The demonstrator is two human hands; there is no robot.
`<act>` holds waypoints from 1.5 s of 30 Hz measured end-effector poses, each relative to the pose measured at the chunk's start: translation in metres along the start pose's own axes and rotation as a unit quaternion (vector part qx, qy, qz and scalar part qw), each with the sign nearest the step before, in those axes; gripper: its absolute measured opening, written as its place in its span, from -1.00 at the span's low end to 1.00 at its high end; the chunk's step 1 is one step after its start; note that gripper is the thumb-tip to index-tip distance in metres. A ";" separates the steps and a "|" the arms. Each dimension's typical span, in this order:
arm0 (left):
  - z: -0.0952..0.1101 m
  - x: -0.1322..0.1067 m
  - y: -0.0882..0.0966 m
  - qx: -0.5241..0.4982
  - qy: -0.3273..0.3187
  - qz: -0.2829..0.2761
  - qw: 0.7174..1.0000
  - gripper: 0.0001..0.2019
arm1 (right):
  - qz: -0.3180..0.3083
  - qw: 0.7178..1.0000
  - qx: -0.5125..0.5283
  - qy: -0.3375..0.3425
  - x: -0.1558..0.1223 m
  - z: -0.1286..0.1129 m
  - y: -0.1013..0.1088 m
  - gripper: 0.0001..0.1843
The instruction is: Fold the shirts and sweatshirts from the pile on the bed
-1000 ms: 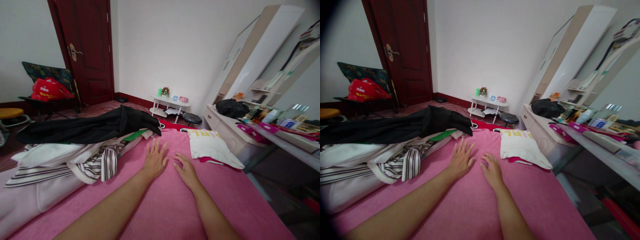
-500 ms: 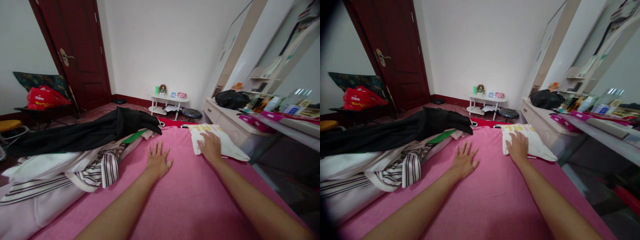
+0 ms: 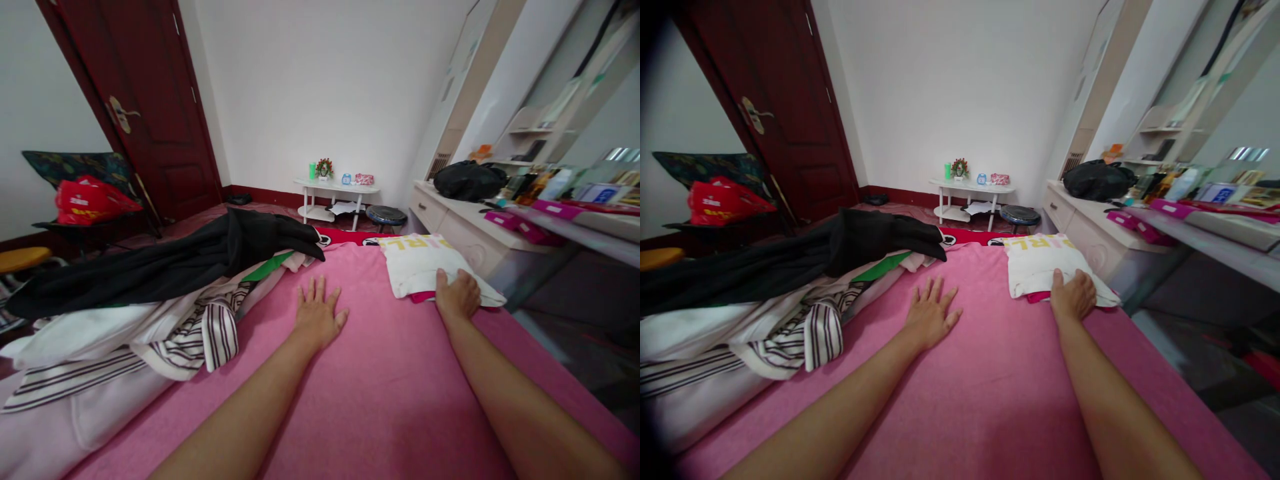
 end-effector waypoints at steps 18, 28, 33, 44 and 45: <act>0.002 0.000 0.003 0.017 0.004 -0.040 0.999 -0.41 | -0.026 0.999 0.027 -0.005 0.003 0.013 -0.007 -0.54; 0.002 -0.001 0.003 0.019 0.004 -0.050 0.999 -0.41 | -0.027 0.999 0.025 -0.003 0.002 0.012 -0.007 -0.54; 0.002 0.000 0.003 0.010 0.002 -0.042 0.999 -0.41 | -0.041 0.999 0.019 -0.009 0.003 0.011 -0.007 -0.53; 0.005 -0.004 0.018 -0.037 -0.001 0.041 0.999 -0.43 | -0.050 0.996 -0.077 0.000 -0.003 -0.003 -0.005 -0.45; 0.007 -0.005 0.022 -0.072 -0.015 0.061 0.995 -0.43 | -0.047 0.996 -0.078 0.000 -0.003 -0.002 -0.004 -0.45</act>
Point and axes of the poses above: each hand's wrist, its own x-axis towards the middle knuckle, its own y-axis out of the back of the hand, z = x × y, the point moved 7 cm from there along x, towards the middle knuckle, and after that the axes turned 4 degrees about x, right-handed, at the moved point
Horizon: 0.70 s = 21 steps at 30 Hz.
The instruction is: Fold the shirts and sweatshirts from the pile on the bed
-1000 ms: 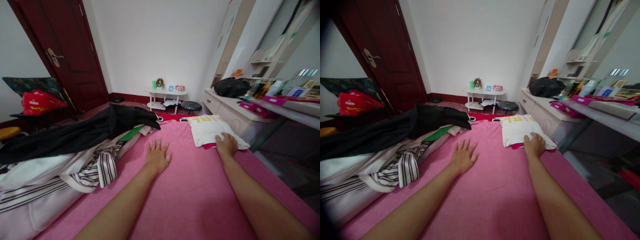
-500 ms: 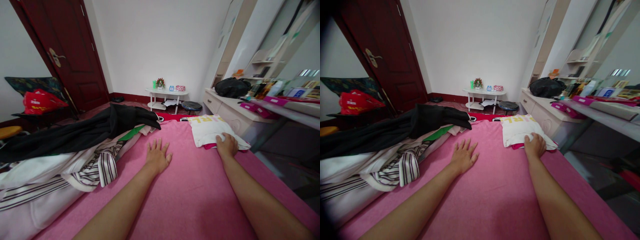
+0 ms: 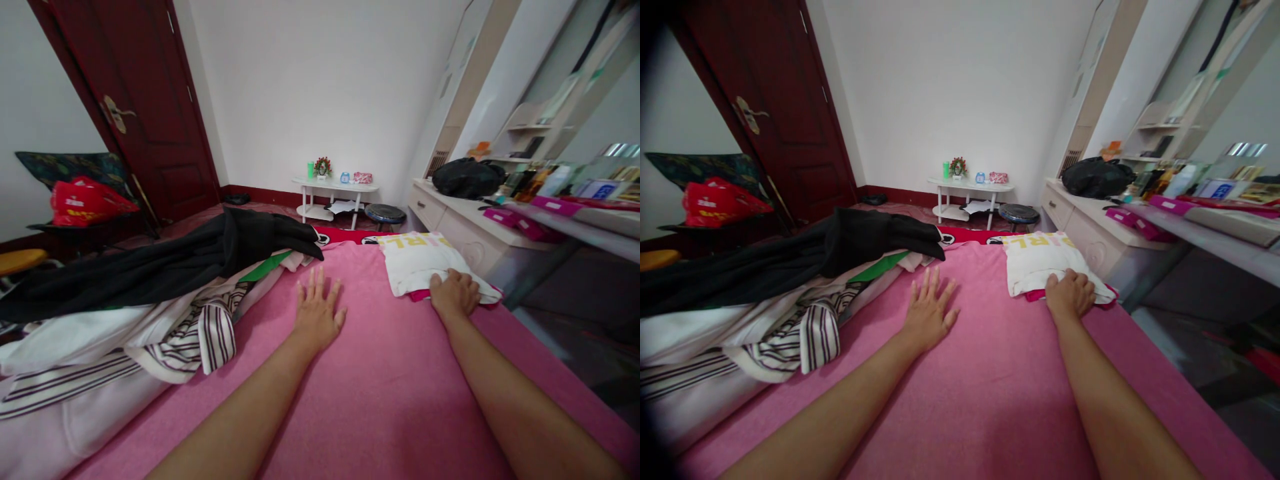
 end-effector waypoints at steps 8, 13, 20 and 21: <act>-0.012 0.006 0.007 -0.662 0.099 0.068 0.740 -0.28 | -0.004 1.000 0.023 -0.013 0.001 0.005 -0.002 -0.44; -0.009 0.003 0.002 -0.796 0.148 -0.018 0.587 -0.27 | -0.006 0.999 0.028 -0.019 0.002 0.006 -0.003 -0.45; -0.004 0.001 0.010 -0.861 0.110 -0.080 0.491 -0.21 | -0.014 0.999 0.035 -0.020 0.002 0.007 -0.004 -0.44; -0.004 0.001 0.011 -0.869 0.107 -0.085 0.477 -0.20 | -0.014 0.999 0.034 -0.020 0.002 0.007 -0.004 -0.44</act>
Point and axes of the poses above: each hand's wrist, its own x-axis towards the middle knuckle, its own y-axis out of the back of the hand, z = x × y, the point moved 7 cm from there along x, towards the middle knuckle, and after that the axes turned 4 degrees about x, right-handed, at the moved point
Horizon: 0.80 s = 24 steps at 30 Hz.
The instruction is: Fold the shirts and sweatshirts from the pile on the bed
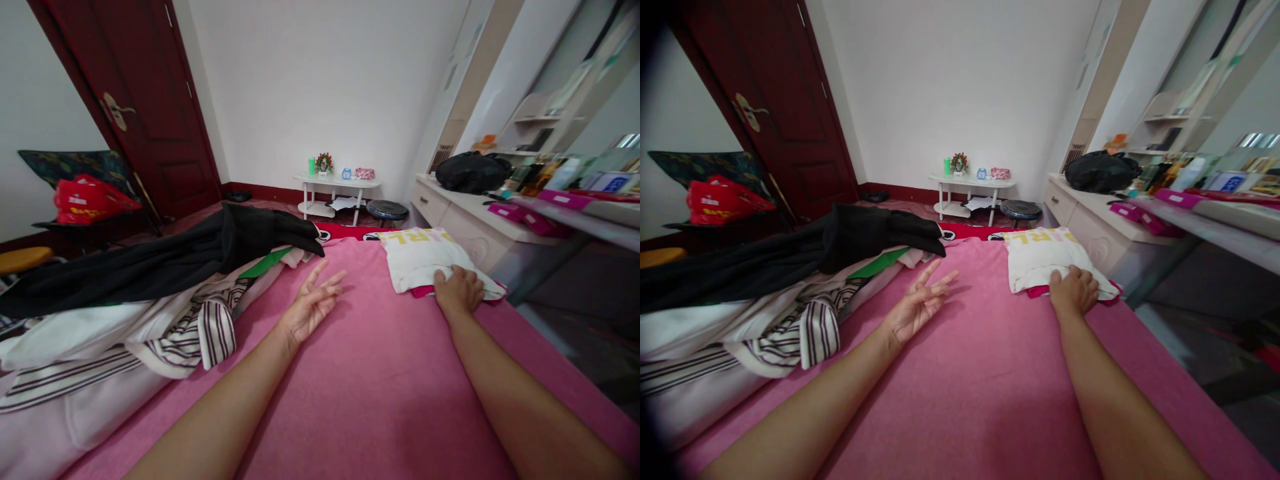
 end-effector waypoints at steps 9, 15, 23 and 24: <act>0.002 -0.002 -0.002 -0.078 0.045 -0.015 0.996 -0.37 | 0.012 1.000 -0.009 0.004 -0.001 0.001 -0.001 -0.44; 0.001 -0.003 0.003 -0.136 0.114 -0.016 0.984 -0.40 | 0.016 1.000 -0.020 0.006 -0.001 -0.002 0.003 -0.45; 0.002 -0.003 0.003 -0.120 0.107 -0.043 0.986 -0.37 | 0.023 1.000 0.000 0.014 0.004 0.005 0.004 -0.62; 0.002 -0.003 0.002 -0.119 0.107 -0.043 0.986 -0.37 | 0.023 1.000 0.004 0.014 0.005 0.006 0.004 -0.65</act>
Point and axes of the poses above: each hand's wrist, its own x-axis towards the middle knuckle, its own y-axis out of the back of the hand, z = x × y, the point moved 7 cm from there along x, towards the middle knuckle, and after that the axes turned 4 degrees about x, right-handed, at the moved point
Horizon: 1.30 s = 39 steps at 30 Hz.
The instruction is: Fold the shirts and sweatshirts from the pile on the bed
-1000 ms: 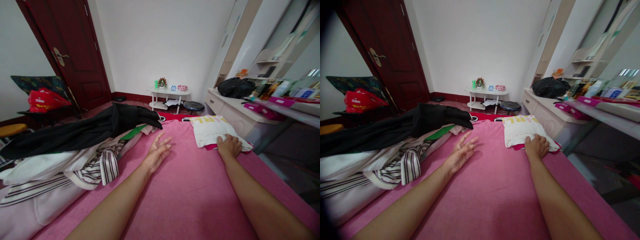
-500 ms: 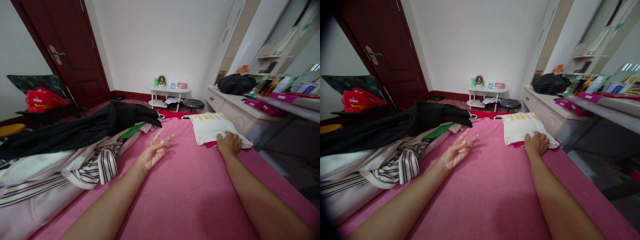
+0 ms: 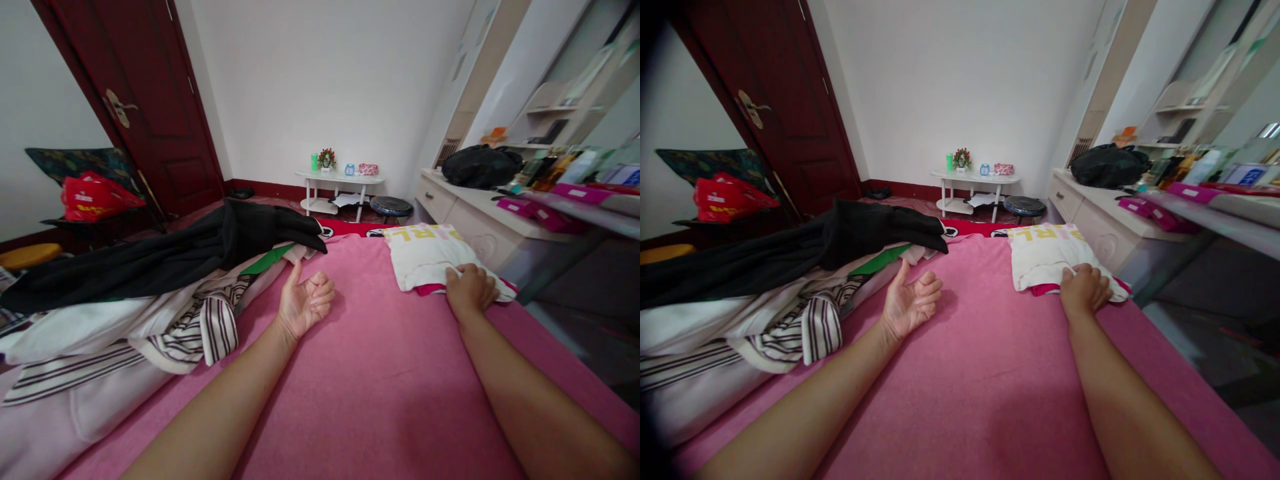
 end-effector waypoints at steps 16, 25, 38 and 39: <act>0.018 0.012 0.029 0.071 -0.129 0.096 0.984 -0.59 | 0.002 0.976 0.213 0.048 -0.039 -0.046 0.034 -0.78; 0.031 0.009 0.061 0.275 -0.227 0.230 0.905 -0.61 | -0.619 0.543 0.345 0.451 -0.289 -0.219 0.209 -0.88; 0.018 -0.025 0.055 0.488 -0.197 0.273 0.805 -0.60 | -0.407 0.803 0.364 0.240 -0.215 -0.172 0.073 -0.66; 0.019 -0.035 0.051 0.496 -0.188 0.279 0.801 -0.57 | -0.397 0.799 0.387 0.232 -0.211 -0.171 0.075 -0.76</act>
Point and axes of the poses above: each hand's wrist, its own x-axis towards the middle knuckle, its own y-axis out of the back of the hand, z = x × y, the point moved 7 cm from there along x, towards the middle knuckle, and after that the axes turned 4 degrees about x, right-handed, at the moved point
